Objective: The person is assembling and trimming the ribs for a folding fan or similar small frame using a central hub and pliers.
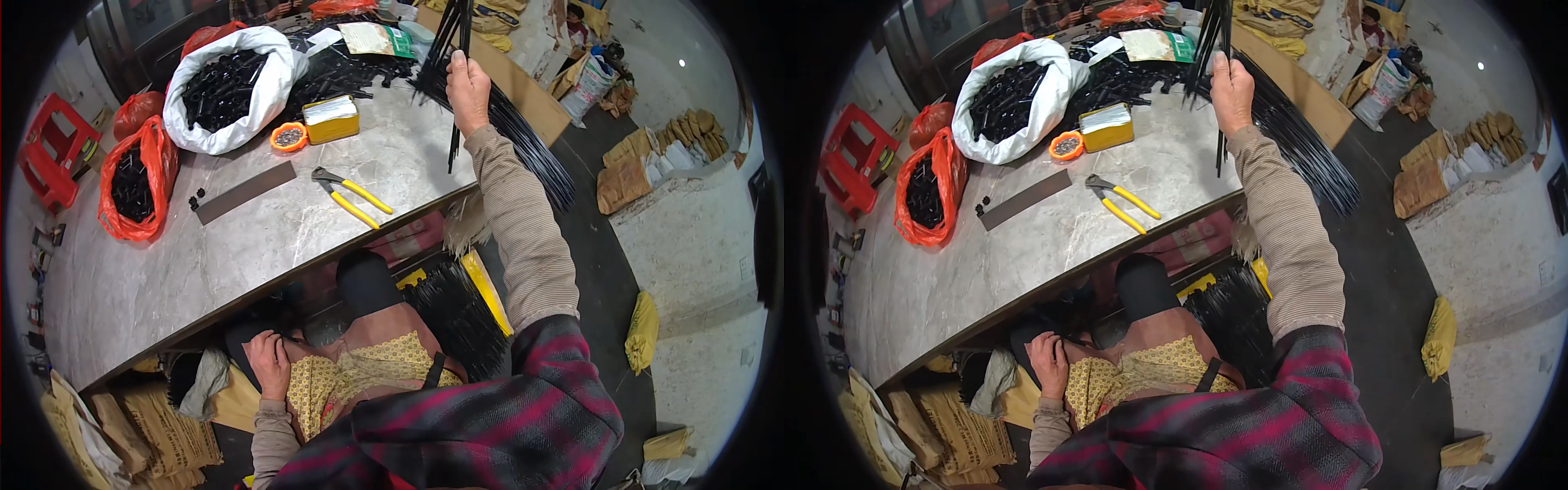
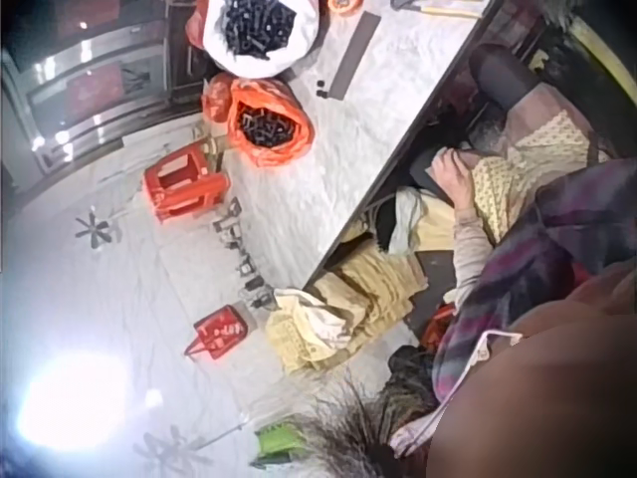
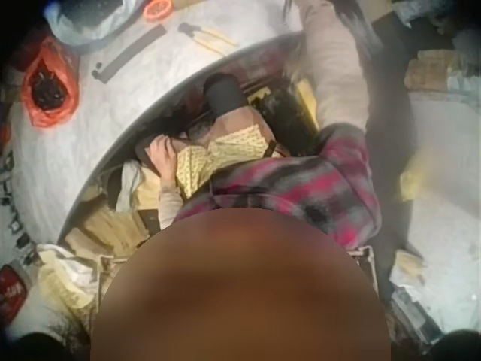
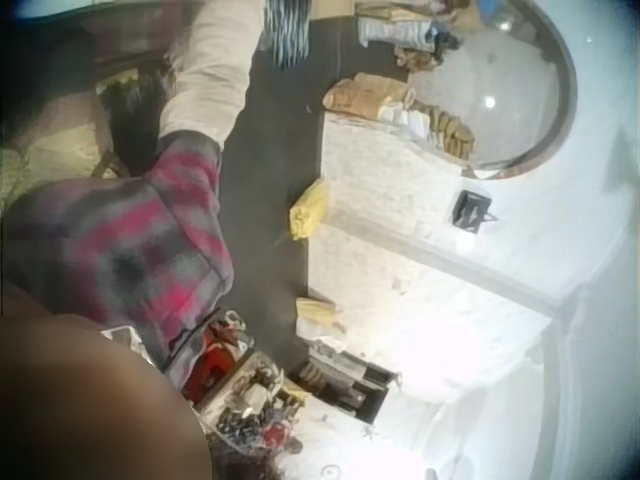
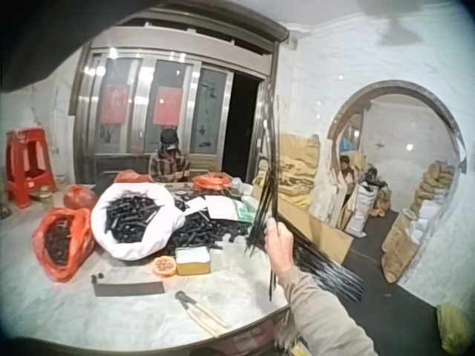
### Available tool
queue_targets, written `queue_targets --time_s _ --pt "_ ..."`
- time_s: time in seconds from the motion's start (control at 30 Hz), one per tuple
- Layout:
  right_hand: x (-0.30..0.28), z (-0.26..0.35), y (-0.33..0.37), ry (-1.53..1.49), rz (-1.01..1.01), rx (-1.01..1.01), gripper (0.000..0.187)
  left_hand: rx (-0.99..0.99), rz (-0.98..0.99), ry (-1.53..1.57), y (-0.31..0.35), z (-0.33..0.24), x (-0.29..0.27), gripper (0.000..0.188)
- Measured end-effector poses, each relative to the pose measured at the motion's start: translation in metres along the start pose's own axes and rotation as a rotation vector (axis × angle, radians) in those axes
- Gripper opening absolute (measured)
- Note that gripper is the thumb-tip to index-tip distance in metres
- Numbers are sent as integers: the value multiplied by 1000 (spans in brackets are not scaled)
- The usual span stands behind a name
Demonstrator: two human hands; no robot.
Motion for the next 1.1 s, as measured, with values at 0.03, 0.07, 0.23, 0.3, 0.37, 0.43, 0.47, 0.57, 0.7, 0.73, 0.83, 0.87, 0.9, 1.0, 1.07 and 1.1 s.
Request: queue_targets --time_s 0.03,0.07,0.23,0.3,0.37,0.43,0.47,0.57,0.7,0.73,0.83,0.87,0.9,1.0,1.07,1.1 --pt "11 8 3 -63 -4 -36 39 12 -2 -4 0 -1 -1 9" --pt "19 12 5 -127 -7 -71 38 24 -5 -8 0 -1 -1 8" --pt "24 -39 55 -31 -68 -103 34 32 -46 -34 -6 -3 -4 7" --pt "17 -68 64 -31 -108 -120 35 43 -62 -30 -6 -5 -2 7" --pt "26 -61 61 -19 -93 -133 35 23 -23 2 -2 -1 -2 7" --pt "37 -53 55 -73 -87 -113 36 6 -32 -9 2 3 -6 7" --pt "39 -48 55 -78 -80 -119 36 -7 -35 -16 4 4 -7 7" --pt "32 -48 71 -122 -86 -36 36 -38 -45 16 7 7 -6 7" --pt "11 -86 86 -100 -166 -35 36 -1 -38 11 1 1 -1 6" --pt "19 -80 88 -109 -170 -15 37 4 -43 6 4 2 -5 6" --pt "30 -70 97 -149 -181 12 40 3 -56 -12 11 5 -17 5" --pt "21 -75 98 -75 -171 1 38 8 -58 -4 9 3 -16 5" --pt "12 -79 98 -2 -163 -9 37 17 -60 3 7 1 -14 5" --pt "6 -76 100 -14 -117 -40 39 28 -74 48 2 0 -7 5" --pt "18 -62 112 10 -70 -41 40 52 -71 35 4 -1 -6 5" --pt "27 -52 123 -85 -13 77 41 24 -68 64 5 -1 -7 6"
Point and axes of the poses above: each hand's wrist, its own y-axis away from the middle knuckle, its own x-axis out of the palm, z = x × y, the point moved 3 cm from there along -y, towards the middle knuckle, and after that the axes turned 9 degrees about -y, right-handed, at the moved point
